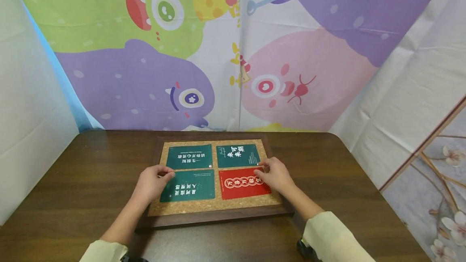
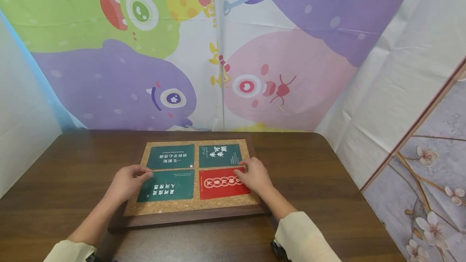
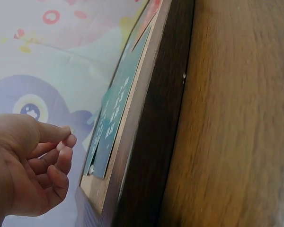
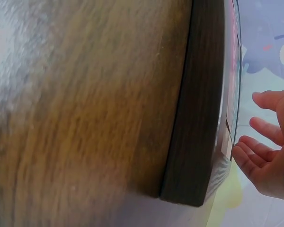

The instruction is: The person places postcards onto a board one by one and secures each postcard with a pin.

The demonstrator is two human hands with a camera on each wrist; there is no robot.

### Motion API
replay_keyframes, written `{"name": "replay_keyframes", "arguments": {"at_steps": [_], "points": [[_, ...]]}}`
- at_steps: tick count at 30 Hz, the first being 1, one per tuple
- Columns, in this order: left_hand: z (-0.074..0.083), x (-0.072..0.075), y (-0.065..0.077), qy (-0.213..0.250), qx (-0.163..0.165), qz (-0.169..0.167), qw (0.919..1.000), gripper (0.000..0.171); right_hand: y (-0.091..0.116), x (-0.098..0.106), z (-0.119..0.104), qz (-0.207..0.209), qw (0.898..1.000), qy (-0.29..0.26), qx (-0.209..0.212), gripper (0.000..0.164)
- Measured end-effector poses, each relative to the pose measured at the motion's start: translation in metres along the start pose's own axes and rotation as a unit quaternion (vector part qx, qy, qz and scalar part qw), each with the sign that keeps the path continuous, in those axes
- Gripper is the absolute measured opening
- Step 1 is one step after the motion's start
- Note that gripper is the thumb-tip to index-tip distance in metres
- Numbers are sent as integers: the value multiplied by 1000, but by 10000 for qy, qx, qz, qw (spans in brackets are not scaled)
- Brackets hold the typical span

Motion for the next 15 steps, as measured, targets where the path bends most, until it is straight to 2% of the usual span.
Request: {"name": "replay_keyframes", "arguments": {"at_steps": [3, 15], "points": [[3, -5, -1, 32, 57, -74, 10000, 17, 1, -1, -2, -29, 10000, 19, 26, 31], [14, -15, -5, -19, -116, -40, 9999, 14, 2, -6, -7, -114, 9998, 87, 151, 33]]}}
Point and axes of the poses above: each hand's wrist, its own y-axis away from the middle knuckle, its own x-axis out of the back of the hand, z = x × y, the point moved 8 cm from there along -y, towards the middle knuckle, and after that the axes turned 1 degree about z, right-handed, at the moved point
